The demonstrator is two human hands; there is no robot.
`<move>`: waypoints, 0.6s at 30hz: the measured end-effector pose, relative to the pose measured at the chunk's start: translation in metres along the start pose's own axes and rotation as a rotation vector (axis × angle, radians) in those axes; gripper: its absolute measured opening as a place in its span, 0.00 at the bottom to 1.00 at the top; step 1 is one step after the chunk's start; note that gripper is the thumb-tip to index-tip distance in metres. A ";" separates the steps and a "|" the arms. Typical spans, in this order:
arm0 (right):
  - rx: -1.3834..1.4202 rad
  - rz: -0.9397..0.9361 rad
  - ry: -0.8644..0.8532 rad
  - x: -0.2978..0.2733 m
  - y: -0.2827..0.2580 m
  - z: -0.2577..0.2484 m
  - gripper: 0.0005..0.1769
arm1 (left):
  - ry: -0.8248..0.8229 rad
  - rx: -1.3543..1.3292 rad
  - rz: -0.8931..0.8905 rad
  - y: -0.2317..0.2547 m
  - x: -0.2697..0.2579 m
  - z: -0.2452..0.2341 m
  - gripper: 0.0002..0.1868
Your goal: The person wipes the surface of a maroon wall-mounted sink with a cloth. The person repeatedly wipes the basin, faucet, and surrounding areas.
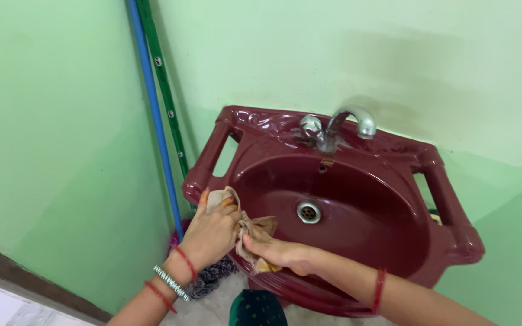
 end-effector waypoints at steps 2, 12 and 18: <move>0.048 0.107 0.055 0.031 0.007 -0.004 0.50 | -0.055 0.090 -0.001 -0.013 0.014 0.007 0.17; -0.168 -0.227 0.352 0.173 0.109 -0.048 0.36 | -0.587 0.656 0.205 -0.065 0.106 0.118 0.29; -0.364 0.082 0.820 0.250 0.147 -0.089 0.53 | -0.745 0.941 0.394 -0.060 0.165 0.156 0.35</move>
Point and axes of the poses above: each hand's wrist, its own x-axis towards the middle knuckle, its own z-axis out of the palm, y = z × x, the point moved 3 cm from there along x, towards the middle knuckle, and after that the axes turned 4 degrees about y, right-handed, at the moved point
